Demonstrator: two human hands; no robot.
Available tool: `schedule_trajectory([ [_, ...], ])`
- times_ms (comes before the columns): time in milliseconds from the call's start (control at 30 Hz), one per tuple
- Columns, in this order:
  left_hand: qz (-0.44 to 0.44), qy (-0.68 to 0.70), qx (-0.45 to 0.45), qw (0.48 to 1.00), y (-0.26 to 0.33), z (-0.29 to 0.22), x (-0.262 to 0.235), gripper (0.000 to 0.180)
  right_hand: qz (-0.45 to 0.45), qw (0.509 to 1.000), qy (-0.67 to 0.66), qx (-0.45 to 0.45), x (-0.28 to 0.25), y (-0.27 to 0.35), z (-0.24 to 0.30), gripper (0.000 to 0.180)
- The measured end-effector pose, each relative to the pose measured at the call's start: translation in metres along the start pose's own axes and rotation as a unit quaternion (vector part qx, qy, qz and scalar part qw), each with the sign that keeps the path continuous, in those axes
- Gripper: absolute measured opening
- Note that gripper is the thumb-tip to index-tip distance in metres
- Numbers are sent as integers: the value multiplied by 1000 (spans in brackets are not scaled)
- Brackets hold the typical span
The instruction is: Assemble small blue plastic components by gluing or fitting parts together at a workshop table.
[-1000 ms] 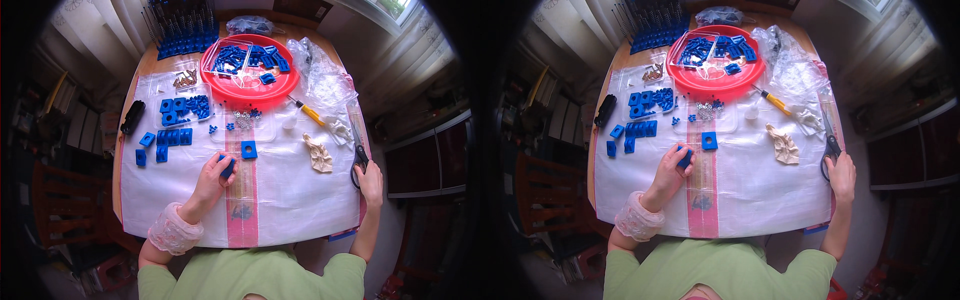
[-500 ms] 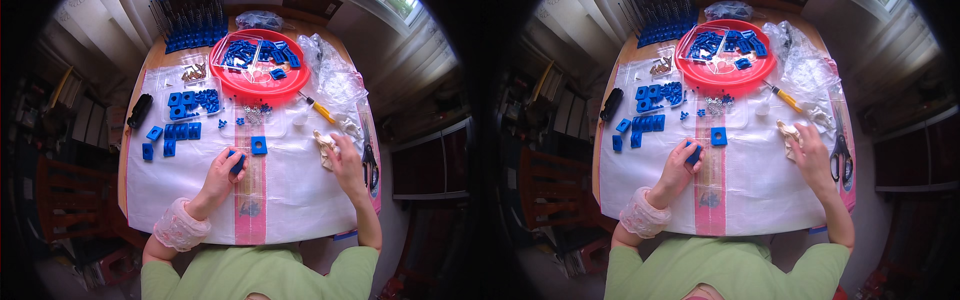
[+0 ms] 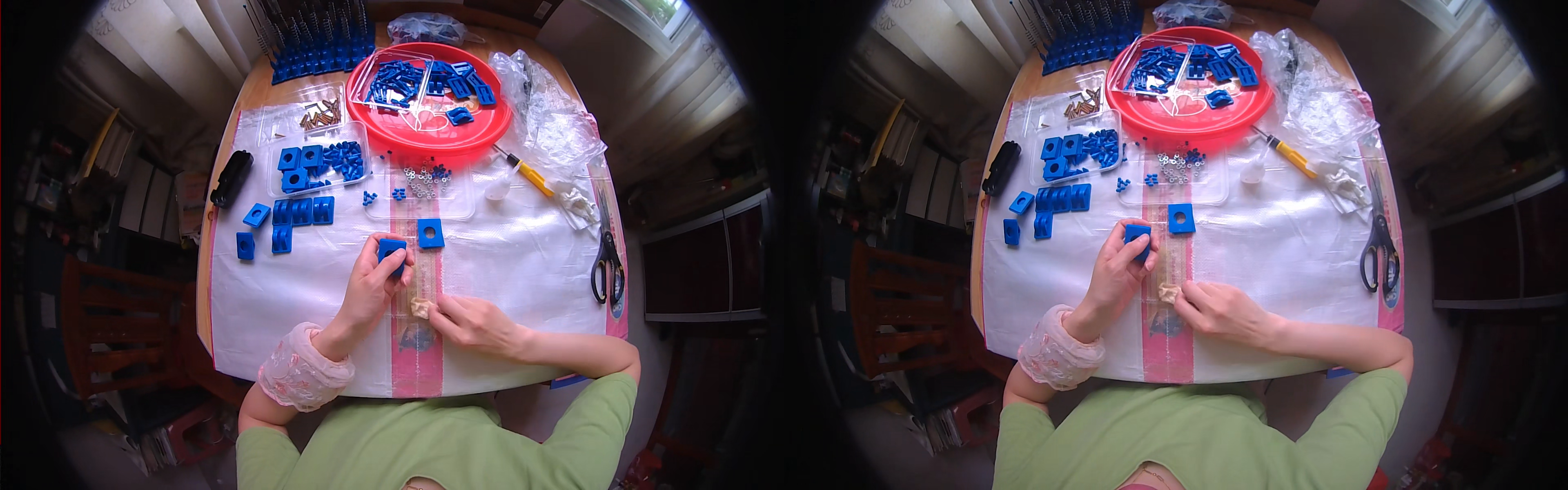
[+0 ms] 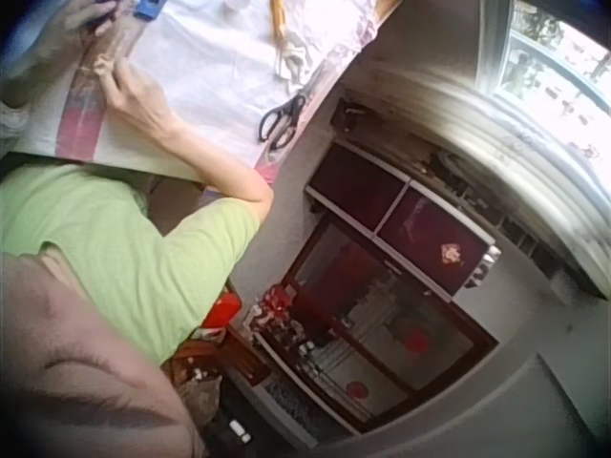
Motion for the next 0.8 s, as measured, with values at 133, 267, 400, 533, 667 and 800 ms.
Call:
schedule_trajectory([
  [133,-8,-14,3,1000,1,-6,-7,18,-19,993,49,106,-5,15,-39,17],
  [267,4,-19,-4,1000,3,-7,0,20,-83,955,65,276,-36,57,-96,10],
  [400,-14,-160,5,987,3,-17,2,18,-126,935,80,322,-54,74,-107,9],
  [533,-60,-358,65,930,4,-36,2,11,-139,964,38,225,-59,51,-72,10],
  [667,-58,-417,99,902,5,-47,8,9,-16,994,33,104,-25,31,-44,14],
  [800,-25,-570,140,809,5,-48,15,12,31,993,48,102,-17,22,-40,8],
])
Point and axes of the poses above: each hand's wrist, its own y-axis away from the middle knuckle, its own x-axis out of the palm, z = x × y, the point moved 5 cm from there along -y, towards the middle knuckle, and after that the axes turned 13 degrees about z, right-handed, at the moved point
